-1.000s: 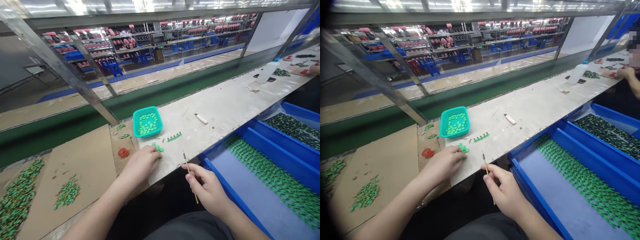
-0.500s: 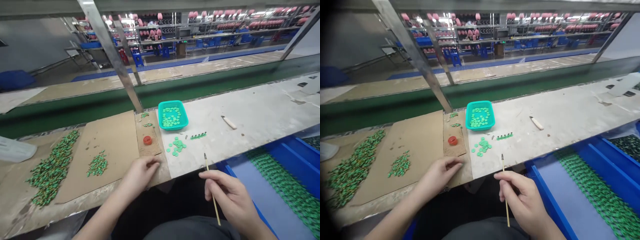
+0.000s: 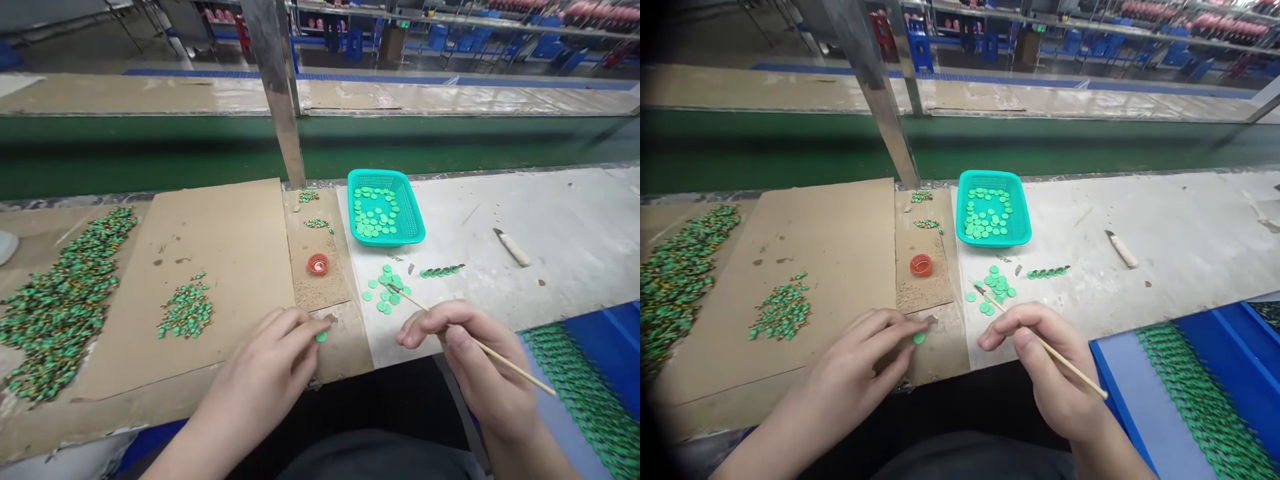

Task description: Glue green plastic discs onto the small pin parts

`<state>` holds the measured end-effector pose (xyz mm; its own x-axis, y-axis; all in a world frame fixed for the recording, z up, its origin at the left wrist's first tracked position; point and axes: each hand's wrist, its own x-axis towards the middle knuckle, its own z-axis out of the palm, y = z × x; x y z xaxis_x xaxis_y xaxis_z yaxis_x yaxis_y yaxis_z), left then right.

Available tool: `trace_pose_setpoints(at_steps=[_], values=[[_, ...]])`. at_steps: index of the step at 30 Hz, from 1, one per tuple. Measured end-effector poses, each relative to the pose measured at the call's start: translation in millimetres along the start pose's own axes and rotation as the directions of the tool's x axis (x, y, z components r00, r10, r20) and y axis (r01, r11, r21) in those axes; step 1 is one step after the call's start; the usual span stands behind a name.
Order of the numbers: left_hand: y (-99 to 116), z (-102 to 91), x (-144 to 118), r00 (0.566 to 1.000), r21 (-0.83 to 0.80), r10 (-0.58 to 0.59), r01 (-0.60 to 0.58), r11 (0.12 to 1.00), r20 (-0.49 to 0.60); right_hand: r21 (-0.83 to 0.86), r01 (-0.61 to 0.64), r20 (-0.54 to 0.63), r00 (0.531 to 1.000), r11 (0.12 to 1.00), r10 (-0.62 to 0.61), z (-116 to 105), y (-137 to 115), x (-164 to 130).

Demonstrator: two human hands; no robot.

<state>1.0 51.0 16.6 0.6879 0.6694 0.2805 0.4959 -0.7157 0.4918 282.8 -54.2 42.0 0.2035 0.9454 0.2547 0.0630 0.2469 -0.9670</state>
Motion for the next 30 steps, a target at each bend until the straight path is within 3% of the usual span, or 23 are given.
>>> trace_pose_setpoints(at_steps=[3, 7, 11, 14, 19, 23, 30], values=[[-2, 4.0, 4, 0.999, 0.068, 0.053, -0.054, 0.996, 0.006, -0.011, -0.005, 0.015, 1.0, 1.0, 0.005, 5, 3, 10], [-2, 14.0, 0, 0.997, 0.135, 0.012, -0.002, 0.991, -0.073, 0.027, 0.032, 0.048, 0.998, 0.999, -0.034, 14, 4, 24], [0, 18.1, -6, 0.997, 0.06, 0.008, -0.004, 0.998, -0.082, -0.103, 0.082, 0.057, 0.995, 0.991, -0.077, 21, 6, 38], [3, 19.5, -12, 0.986, 0.06, 0.011, -0.001, 0.998, -0.164, -0.234, 0.055, 0.059, 0.997, 0.971, -0.042, 27, 10, 51], [6, 25.5, -22, 0.967, 0.123, 0.103, -0.076, 0.989, -0.232, -0.41, 0.213, 0.083, 0.977, 0.887, -0.196, 48, 20, 85], [3, 34.7, -28, 0.969, 0.211, 0.171, -0.132, 0.969, -0.179, -0.527, 0.236, 0.098, 0.971, 0.817, -0.217, 70, 29, 109], [-5, 47.7, -33, 0.948, 0.291, 0.223, -0.152, 0.945, -0.228, -0.638, 0.34, 0.201, 0.94, 0.691, -0.277, 84, 39, 121]])
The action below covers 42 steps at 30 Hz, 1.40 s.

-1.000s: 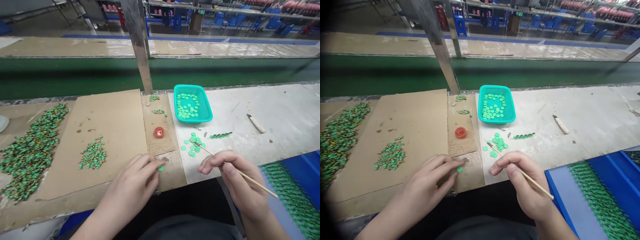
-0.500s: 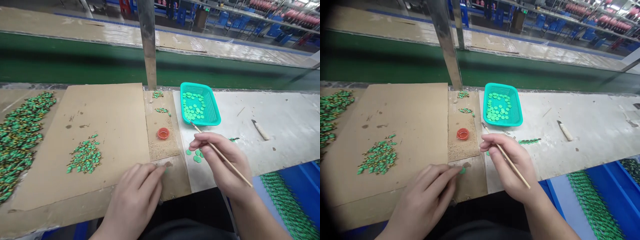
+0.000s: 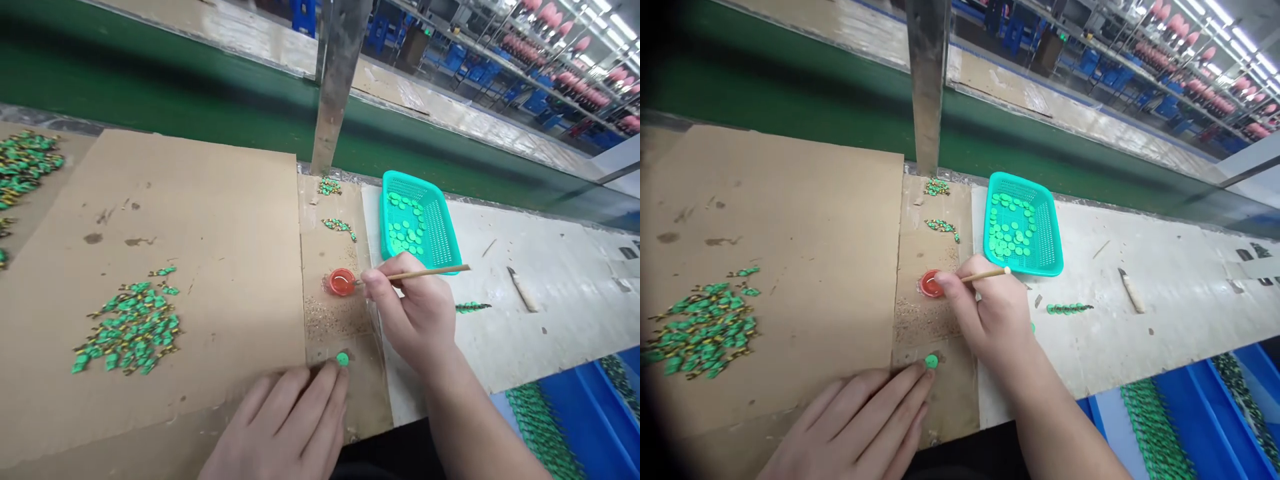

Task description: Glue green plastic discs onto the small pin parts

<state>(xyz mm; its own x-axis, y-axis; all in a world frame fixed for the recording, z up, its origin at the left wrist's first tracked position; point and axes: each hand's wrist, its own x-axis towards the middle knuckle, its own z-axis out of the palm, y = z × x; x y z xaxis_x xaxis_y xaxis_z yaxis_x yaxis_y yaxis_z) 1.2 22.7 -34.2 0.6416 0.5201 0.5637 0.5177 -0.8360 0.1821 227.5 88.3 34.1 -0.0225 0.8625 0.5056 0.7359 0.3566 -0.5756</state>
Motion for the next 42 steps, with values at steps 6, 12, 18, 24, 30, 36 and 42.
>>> trace_pose_setpoints(at_steps=[6, 12, 18, 24, 30, 36, 42], values=[[1, 9.7, -2, 0.997, -0.016, -0.036, 0.035, 0.999, -0.061, -0.055, -0.013, 0.039, 0.999, 0.998, 0.015, 5, 2, -1], [3, 11.3, -4, 0.997, -0.021, -0.054, 0.053, 0.998, -0.064, -0.075, -0.036, 0.044, 0.998, 0.997, 0.04, 6, 3, -3], [2, 10.7, -4, 0.997, -0.026, -0.047, 0.045, 0.999, -0.057, -0.076, -0.044, 0.038, 0.998, 0.996, 0.047, 6, 4, -3], [3, 10.8, -8, 0.997, -0.013, -0.04, 0.04, 0.999, -0.059, 0.022, -0.04, 0.005, 0.999, 0.999, 0.039, 5, 4, -8], [3, 10.2, -6, 0.999, -0.036, -0.037, 0.035, 0.999, -0.038, 0.19, 0.003, 0.044, 0.999, 0.982, -0.012, 1, -7, -16], [4, 9.4, -6, 0.998, -0.031, -0.038, 0.037, 0.999, -0.046, 0.002, 0.045, 0.178, 0.983, 0.999, -0.045, 6, -7, -12], [3, 7.0, -1, 0.999, -0.033, -0.042, 0.041, 0.999, -0.032, 0.079, 0.009, 0.108, 0.994, 0.997, -0.018, -1, -7, -18]])
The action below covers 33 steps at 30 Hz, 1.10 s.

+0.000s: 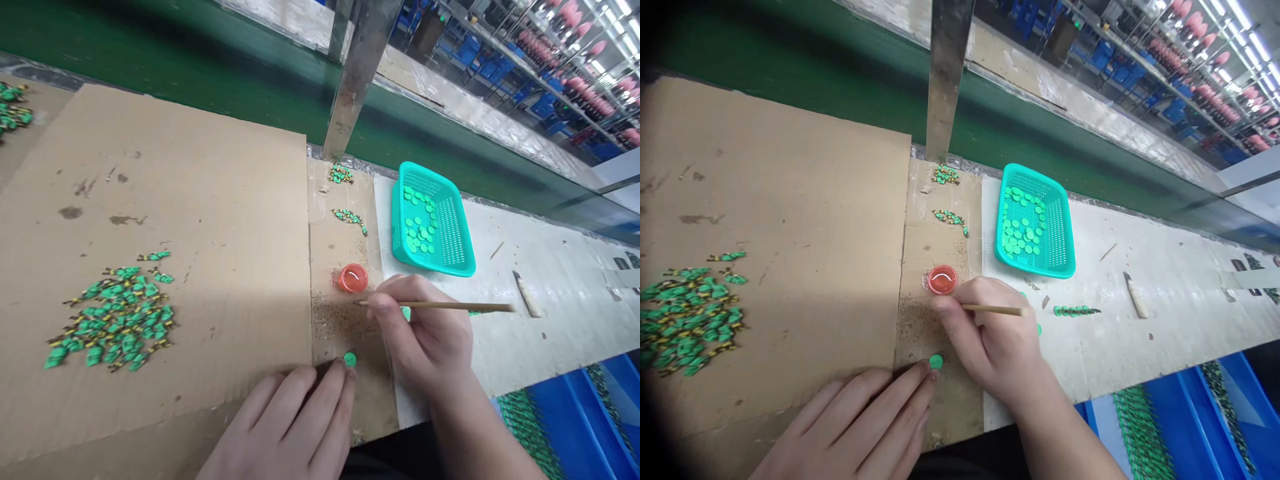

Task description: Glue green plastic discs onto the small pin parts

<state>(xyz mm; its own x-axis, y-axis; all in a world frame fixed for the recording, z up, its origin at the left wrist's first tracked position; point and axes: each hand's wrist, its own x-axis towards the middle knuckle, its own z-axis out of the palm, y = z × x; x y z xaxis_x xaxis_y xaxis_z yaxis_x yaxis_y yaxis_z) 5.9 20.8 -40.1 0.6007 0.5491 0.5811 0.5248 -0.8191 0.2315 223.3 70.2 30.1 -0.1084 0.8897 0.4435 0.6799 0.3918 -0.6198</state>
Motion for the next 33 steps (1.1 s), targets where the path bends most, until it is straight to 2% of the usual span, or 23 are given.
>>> trace_pose_setpoints(at_steps=[3, 6, 10, 13, 17, 23, 33], values=[[-1, -2.8, -1, 1.0, -0.006, 0.021, -0.021, 1.0, 0.018, 0.062, -0.089, -0.078, 0.993, 0.994, 0.094, -9, -6, -16], [-2, -4.6, -3, 0.998, -0.008, 0.034, -0.033, 0.999, 0.048, 0.096, -0.148, -0.105, 0.982, 0.984, 0.158, -12, -15, -40], [-1, -4.9, -4, 0.997, -0.05, 0.037, -0.034, 0.998, 0.062, 0.15, -0.167, -0.11, 0.977, 0.974, 0.185, -1, -24, -77], [0, -4.9, -4, 0.997, -0.075, 0.043, -0.038, 0.996, 0.068, 0.18, -0.138, -0.088, 0.984, 0.974, 0.156, 10, -26, -93], [1, -5.7, -6, 0.997, -0.074, 0.038, -0.033, 0.997, 0.066, 0.142, -0.088, -0.06, 0.993, 0.986, 0.097, 15, -28, -94], [1, -6.0, -9, 0.998, -0.088, 0.021, -0.016, 0.996, 0.051, 0.031, -0.082, 0.007, 0.997, 0.996, 0.082, 13, -32, -86], [0, -3.2, -9, 0.999, -0.09, 0.031, -0.029, 0.996, 0.021, 0.062, -0.045, 0.039, 0.998, 0.997, 0.042, 13, -29, -86]])
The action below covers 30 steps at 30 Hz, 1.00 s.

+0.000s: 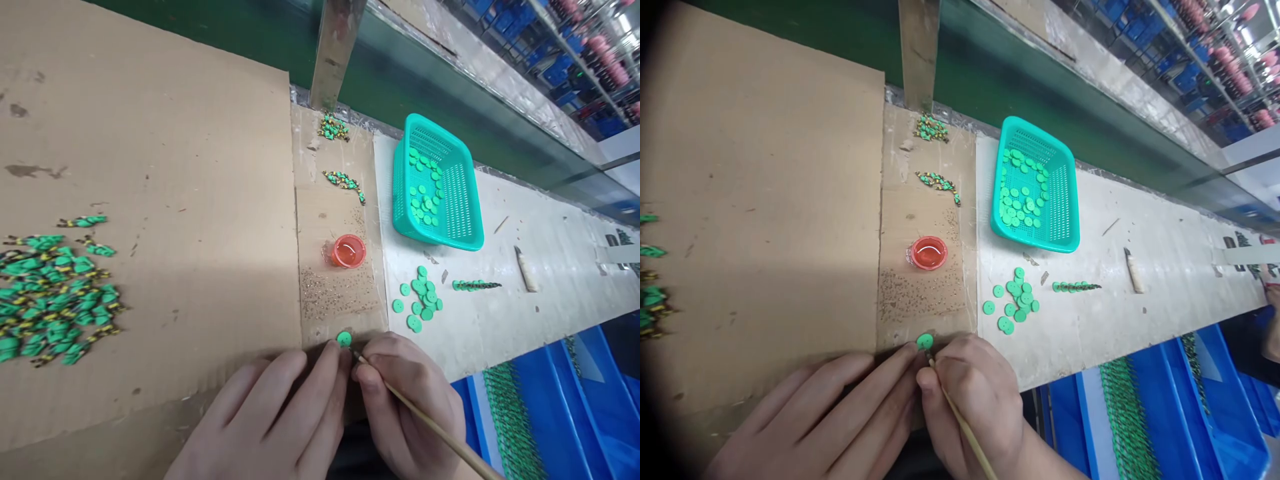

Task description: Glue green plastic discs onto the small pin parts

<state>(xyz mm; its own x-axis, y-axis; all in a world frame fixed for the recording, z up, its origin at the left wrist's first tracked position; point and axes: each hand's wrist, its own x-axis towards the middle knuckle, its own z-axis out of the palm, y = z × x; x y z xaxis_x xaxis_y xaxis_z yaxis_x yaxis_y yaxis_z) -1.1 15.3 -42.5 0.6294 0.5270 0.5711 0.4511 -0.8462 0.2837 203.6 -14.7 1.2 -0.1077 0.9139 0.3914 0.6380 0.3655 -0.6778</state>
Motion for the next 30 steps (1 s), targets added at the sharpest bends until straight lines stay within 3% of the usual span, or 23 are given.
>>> trace_pose_setpoints(at_steps=[20, 25, 30], values=[[1, 0.9, -1, 1.0, 0.016, -0.015, 0.015, 1.0, 0.006, 0.005, -0.038, -0.003, 0.999, 0.999, 0.038, 1, -1, 1], [0, 0.9, -1, 0.999, 0.02, -0.012, 0.012, 1.0, 0.031, 0.106, -0.019, -0.147, 0.989, 0.994, 0.035, -4, -1, 5], [0, 2.7, -1, 1.0, 0.027, -0.012, 0.012, 1.0, 0.013, 0.056, -0.101, -0.25, 0.962, 0.993, 0.112, -13, 5, 44]])
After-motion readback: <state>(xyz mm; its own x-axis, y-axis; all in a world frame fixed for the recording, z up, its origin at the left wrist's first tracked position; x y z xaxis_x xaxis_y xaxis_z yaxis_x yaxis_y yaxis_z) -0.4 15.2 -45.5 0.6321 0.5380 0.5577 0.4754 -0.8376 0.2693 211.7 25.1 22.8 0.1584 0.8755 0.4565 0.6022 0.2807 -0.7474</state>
